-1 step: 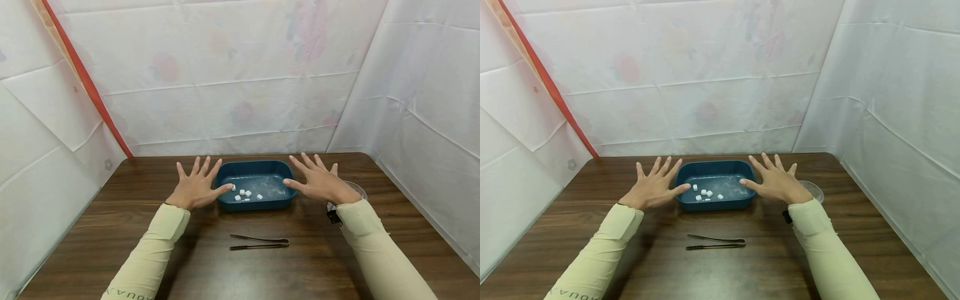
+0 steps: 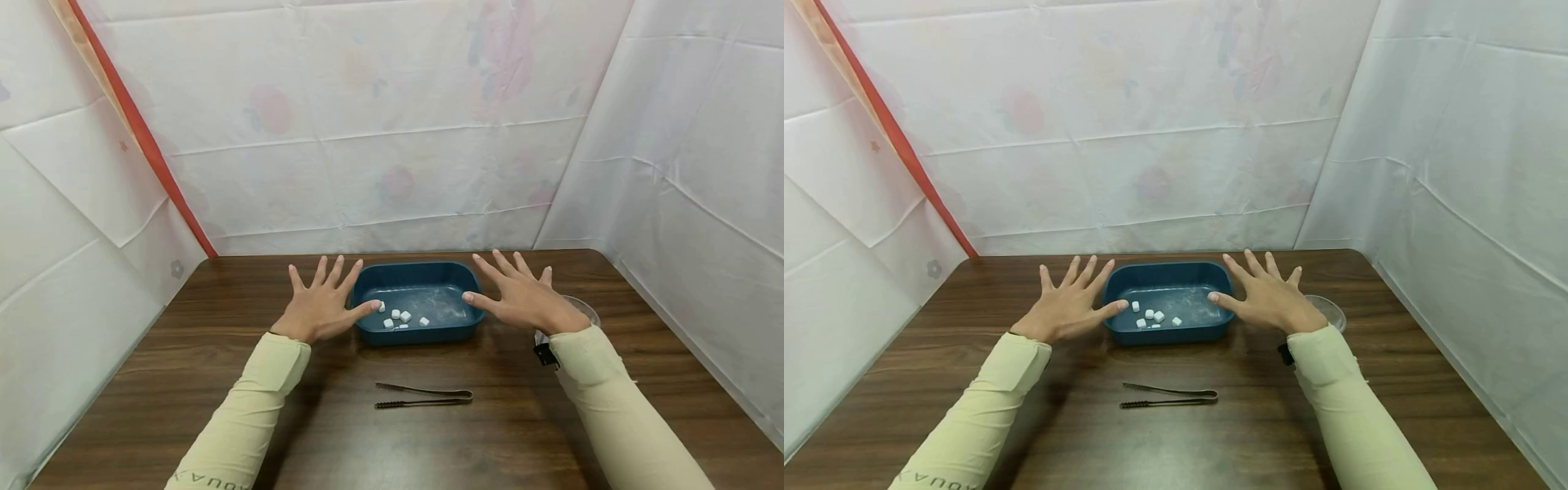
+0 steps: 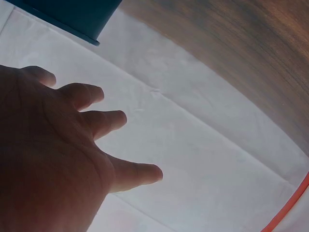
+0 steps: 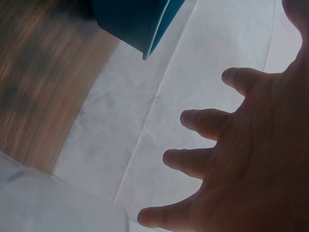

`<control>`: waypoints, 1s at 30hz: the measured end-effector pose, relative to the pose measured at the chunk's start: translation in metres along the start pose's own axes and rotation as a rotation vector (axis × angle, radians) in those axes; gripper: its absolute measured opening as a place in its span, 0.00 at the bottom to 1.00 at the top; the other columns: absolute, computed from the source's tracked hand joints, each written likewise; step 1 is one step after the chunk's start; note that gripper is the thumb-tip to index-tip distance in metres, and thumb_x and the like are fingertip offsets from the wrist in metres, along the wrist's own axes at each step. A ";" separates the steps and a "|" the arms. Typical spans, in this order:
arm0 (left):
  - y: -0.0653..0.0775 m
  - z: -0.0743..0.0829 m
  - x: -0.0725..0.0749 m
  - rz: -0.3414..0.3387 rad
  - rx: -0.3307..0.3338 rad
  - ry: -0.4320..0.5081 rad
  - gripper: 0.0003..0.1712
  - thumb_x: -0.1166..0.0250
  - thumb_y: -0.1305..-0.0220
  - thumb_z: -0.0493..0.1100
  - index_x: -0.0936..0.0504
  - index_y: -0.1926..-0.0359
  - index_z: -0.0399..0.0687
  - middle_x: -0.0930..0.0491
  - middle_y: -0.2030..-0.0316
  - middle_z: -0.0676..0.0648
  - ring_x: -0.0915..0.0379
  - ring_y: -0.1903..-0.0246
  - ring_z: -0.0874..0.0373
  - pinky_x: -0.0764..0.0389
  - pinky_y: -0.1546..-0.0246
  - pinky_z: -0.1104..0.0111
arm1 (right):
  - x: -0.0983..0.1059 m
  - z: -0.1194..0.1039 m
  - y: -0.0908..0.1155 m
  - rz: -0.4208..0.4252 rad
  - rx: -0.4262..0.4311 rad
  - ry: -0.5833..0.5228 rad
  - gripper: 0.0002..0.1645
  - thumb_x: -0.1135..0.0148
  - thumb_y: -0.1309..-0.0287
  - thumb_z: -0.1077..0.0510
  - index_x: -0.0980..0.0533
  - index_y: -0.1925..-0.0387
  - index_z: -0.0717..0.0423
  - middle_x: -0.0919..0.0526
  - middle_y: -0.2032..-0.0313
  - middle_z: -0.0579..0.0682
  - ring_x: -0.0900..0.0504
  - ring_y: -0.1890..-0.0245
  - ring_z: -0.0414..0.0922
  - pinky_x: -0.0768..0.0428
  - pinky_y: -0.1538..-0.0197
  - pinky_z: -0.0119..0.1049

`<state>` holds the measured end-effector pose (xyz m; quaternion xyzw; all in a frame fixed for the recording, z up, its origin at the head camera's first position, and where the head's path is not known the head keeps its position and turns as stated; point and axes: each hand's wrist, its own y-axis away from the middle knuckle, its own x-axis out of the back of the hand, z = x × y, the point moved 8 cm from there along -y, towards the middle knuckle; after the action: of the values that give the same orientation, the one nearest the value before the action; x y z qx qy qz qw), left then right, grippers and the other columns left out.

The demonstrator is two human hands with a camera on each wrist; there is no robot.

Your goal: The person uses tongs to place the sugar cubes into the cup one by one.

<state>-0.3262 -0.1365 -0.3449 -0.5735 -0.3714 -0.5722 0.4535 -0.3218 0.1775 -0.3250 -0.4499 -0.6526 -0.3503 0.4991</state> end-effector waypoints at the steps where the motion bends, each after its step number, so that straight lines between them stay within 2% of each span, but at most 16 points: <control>1: 0.000 0.000 0.000 -0.001 0.001 0.001 0.57 0.63 0.39 0.85 0.58 0.19 0.61 0.56 0.22 0.39 0.66 0.24 0.35 0.77 0.40 0.26 | 0.000 0.000 0.000 -0.001 0.001 0.002 0.54 0.61 0.38 0.17 0.58 0.19 0.34 0.61 0.21 0.58 0.66 0.25 0.70 0.74 0.43 0.81; 19: 0.003 -0.002 0.000 -0.006 0.001 0.001 0.56 0.66 0.39 0.86 0.58 0.19 0.63 0.57 0.22 0.40 0.65 0.24 0.38 0.79 0.39 0.28 | 0.000 -0.007 -0.003 -0.005 0.021 -0.011 0.53 0.61 0.38 0.18 0.58 0.19 0.34 0.61 0.21 0.59 0.65 0.25 0.69 0.70 0.41 0.81; 30: 0.010 -0.005 0.003 0.025 -0.006 0.009 0.54 0.62 0.35 0.82 0.54 0.19 0.57 0.54 0.22 0.38 0.62 0.24 0.37 0.74 0.37 0.28 | 0.000 -0.015 -0.002 -0.015 0.031 -0.024 0.54 0.64 0.38 0.17 0.57 0.19 0.36 0.54 0.22 0.60 0.58 0.24 0.67 0.62 0.35 0.76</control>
<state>-0.3178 -0.1444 -0.3430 -0.5768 -0.3604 -0.5701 0.4608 -0.3189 0.1630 -0.3207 -0.4414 -0.6672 -0.3385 0.4954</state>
